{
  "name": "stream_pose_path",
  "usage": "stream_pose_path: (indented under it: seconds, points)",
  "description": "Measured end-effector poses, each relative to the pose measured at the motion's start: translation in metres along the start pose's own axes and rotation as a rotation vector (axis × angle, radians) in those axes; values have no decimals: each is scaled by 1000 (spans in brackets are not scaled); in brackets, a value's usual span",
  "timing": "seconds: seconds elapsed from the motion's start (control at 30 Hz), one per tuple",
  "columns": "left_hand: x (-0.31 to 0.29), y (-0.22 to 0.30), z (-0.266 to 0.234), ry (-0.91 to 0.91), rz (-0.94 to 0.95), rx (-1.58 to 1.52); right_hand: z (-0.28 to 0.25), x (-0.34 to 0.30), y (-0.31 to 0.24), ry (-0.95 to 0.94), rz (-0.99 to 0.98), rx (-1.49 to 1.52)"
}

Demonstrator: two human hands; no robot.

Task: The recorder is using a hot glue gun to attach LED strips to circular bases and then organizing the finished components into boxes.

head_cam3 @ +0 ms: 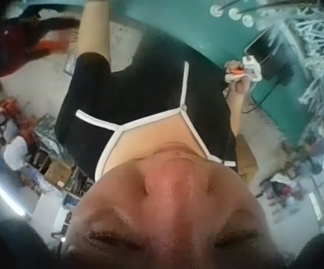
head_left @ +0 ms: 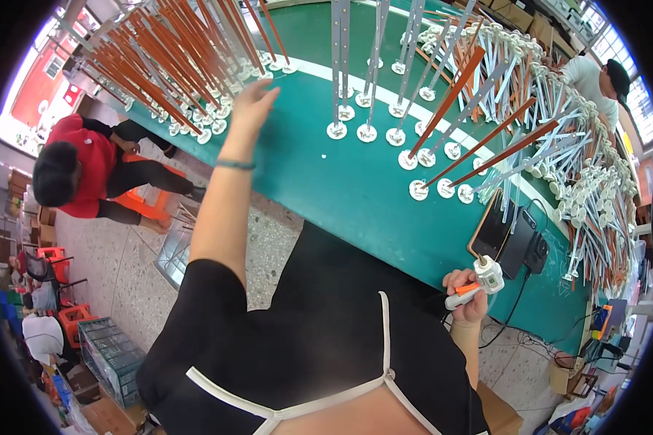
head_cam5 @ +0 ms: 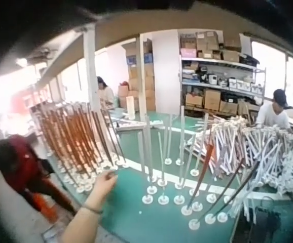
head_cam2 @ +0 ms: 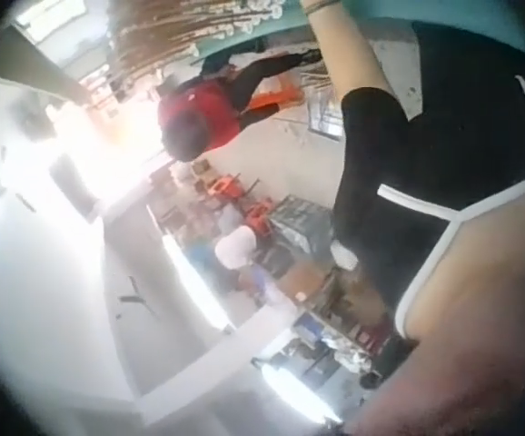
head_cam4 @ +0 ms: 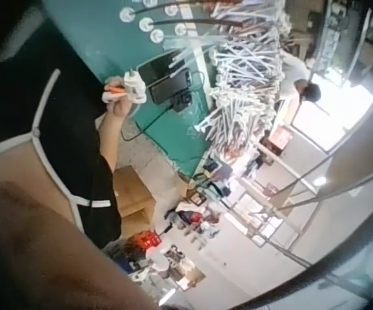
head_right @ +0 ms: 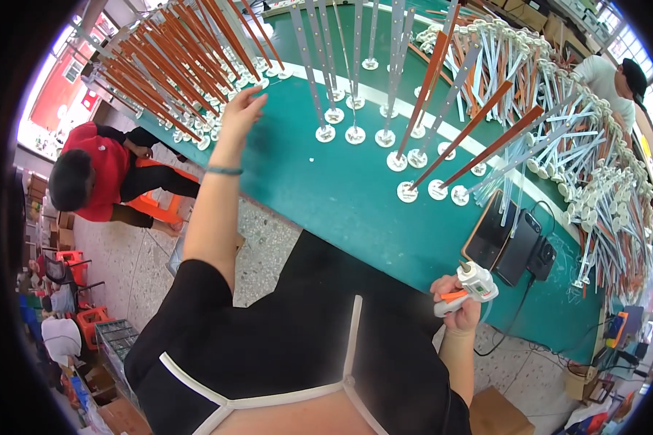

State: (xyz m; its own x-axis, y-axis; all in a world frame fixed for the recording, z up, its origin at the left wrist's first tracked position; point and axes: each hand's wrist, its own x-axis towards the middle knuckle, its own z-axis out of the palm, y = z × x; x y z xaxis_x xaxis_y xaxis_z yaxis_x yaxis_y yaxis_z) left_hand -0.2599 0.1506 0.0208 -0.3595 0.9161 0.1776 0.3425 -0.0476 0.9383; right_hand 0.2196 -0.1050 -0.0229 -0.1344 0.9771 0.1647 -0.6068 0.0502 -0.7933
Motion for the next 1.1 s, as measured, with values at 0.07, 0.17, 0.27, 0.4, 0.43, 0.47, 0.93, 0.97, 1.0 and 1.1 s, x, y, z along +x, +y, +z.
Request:
stream_pose_path:
  seconds: [0.07,0.17,0.27,0.4,0.43,0.47,0.93,0.97,1.0,1.1]
  points:
    - [35,-22,29,108,79,115,5,-1,0,13,-17,-29]
    - [81,-40,58,206,162,291,10,-5,0,42,-38,-99]
    - [109,-47,78,254,29,361,17,-5,0,75,-50,-170]
    - [127,-66,72,295,93,405,14,-2,2,116,-57,-190]
    - [127,-83,57,358,174,431,14,2,1,99,-40,-191]
    - [121,-71,69,273,145,418,12,1,1,132,-50,-199]
    - [-163,72,34,-670,-172,-487,31,4,-14,97,210,-143]
    - [-175,74,44,-754,-205,-558,37,6,-17,70,235,-178]
    - [-187,74,53,-789,-250,-633,41,10,-18,57,246,-173]
    - [-207,83,75,-858,-253,-668,56,16,-23,39,285,-222]
